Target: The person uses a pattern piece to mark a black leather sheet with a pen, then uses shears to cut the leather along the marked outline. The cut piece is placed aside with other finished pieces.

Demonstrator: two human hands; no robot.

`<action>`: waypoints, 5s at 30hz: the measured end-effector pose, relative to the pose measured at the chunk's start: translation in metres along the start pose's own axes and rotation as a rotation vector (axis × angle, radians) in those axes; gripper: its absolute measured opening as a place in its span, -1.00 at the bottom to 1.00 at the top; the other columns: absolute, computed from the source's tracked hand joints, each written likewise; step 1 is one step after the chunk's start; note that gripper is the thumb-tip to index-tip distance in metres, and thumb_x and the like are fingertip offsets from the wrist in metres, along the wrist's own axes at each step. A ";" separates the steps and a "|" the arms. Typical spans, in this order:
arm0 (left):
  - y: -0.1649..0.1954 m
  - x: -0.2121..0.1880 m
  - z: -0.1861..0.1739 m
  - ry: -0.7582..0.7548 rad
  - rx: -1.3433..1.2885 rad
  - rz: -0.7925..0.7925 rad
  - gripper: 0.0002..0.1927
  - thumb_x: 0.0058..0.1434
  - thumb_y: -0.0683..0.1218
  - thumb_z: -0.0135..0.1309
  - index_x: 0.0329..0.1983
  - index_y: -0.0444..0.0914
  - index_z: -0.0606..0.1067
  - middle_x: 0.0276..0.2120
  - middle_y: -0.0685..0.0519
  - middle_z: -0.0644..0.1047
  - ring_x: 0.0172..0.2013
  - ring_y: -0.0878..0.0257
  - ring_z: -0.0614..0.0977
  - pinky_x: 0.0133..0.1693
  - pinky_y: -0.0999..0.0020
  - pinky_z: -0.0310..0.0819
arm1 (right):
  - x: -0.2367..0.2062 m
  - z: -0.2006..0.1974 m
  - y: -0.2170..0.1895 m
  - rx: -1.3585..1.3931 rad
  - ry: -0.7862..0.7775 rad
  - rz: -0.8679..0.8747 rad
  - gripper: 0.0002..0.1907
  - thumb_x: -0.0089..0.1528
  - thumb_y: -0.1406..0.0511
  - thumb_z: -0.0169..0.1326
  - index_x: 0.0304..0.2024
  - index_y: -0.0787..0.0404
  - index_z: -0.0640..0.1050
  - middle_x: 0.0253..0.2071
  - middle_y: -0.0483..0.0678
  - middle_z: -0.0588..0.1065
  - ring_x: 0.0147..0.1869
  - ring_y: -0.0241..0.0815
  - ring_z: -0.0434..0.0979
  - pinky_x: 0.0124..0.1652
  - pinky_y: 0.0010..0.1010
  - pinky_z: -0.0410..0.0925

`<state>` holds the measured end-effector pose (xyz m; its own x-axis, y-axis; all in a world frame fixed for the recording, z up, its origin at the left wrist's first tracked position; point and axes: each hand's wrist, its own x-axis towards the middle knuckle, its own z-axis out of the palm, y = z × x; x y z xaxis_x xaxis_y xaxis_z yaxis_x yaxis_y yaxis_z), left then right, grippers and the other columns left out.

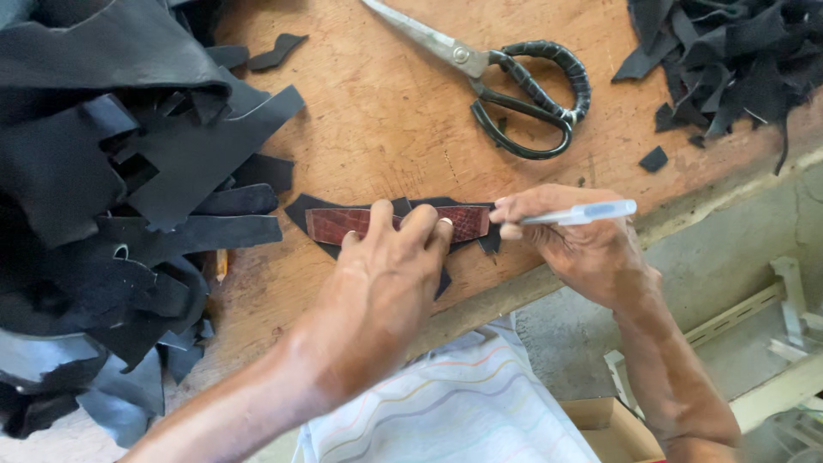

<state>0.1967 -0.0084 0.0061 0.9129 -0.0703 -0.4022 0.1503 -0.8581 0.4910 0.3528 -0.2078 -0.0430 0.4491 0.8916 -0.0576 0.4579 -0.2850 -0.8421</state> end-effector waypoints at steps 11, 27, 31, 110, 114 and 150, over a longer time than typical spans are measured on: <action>-0.023 0.023 -0.012 -0.019 -0.173 0.103 -0.67 0.29 -0.15 -0.15 0.00 -0.31 0.55 -0.15 -0.15 0.51 -0.21 -0.16 0.56 -0.15 -0.03 0.47 | -0.007 0.000 -0.002 0.074 0.028 0.011 -0.81 0.22 0.53 0.18 -0.12 0.31 0.56 -0.09 0.01 0.63 0.13 -0.11 0.65 0.09 -0.34 0.54; -0.036 0.027 -0.017 -0.065 -0.161 0.123 -0.79 0.19 -0.17 -0.01 -0.21 -0.27 0.61 -0.28 -0.23 0.61 -0.16 -0.13 0.64 -0.14 -0.02 0.50 | -0.013 0.027 -0.021 0.114 0.132 -0.071 -0.81 0.16 0.45 0.31 -0.17 0.29 0.63 -0.08 0.00 0.62 0.10 -0.14 0.64 0.07 -0.37 0.54; -0.040 0.027 -0.013 -0.087 -0.154 0.149 -0.75 0.06 -0.23 0.02 -0.22 -0.24 0.62 -0.29 -0.23 0.61 -0.18 -0.12 0.65 -0.16 0.01 0.53 | -0.011 0.046 -0.025 0.087 0.121 -0.157 -0.81 0.16 0.43 0.34 -0.21 0.24 0.61 -0.09 -0.04 0.63 0.05 -0.13 0.65 0.06 -0.34 0.52; -0.068 0.035 -0.029 -0.268 -0.117 0.104 -0.80 0.00 -0.21 0.17 -0.29 -0.22 0.67 -0.26 -0.14 0.65 -0.20 -0.06 0.69 -0.23 0.07 0.57 | 0.020 0.137 -0.085 -0.063 0.132 -0.248 -0.77 0.28 0.49 0.20 0.00 0.24 0.61 -0.11 0.05 0.62 -0.10 -0.06 0.69 -0.11 -0.34 0.53; -0.070 0.032 -0.030 -0.269 -0.126 0.117 -0.80 0.00 -0.21 0.17 -0.28 -0.22 0.67 -0.25 -0.14 0.65 -0.19 -0.06 0.69 -0.23 0.07 0.57 | 0.023 0.145 -0.087 -0.171 0.139 -0.242 -0.79 0.21 0.41 0.30 -0.10 0.21 0.64 -0.17 0.04 0.64 -0.21 -0.06 0.67 -0.22 -0.34 0.46; -0.076 0.032 -0.026 -0.190 -0.170 0.127 -0.82 0.02 -0.19 0.19 -0.29 -0.22 0.67 -0.26 -0.13 0.65 -0.20 -0.04 0.70 -0.24 0.08 0.58 | 0.016 0.132 -0.090 -0.135 0.104 -0.191 -0.73 0.20 0.51 0.26 -0.04 0.31 0.62 -0.11 0.07 0.65 -0.12 -0.15 0.71 -0.13 -0.42 0.53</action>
<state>0.2243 0.0675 -0.0237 0.8431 -0.2796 -0.4593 0.1159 -0.7396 0.6630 0.2177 -0.1210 -0.0389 0.4181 0.8947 0.1570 0.6373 -0.1658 -0.7525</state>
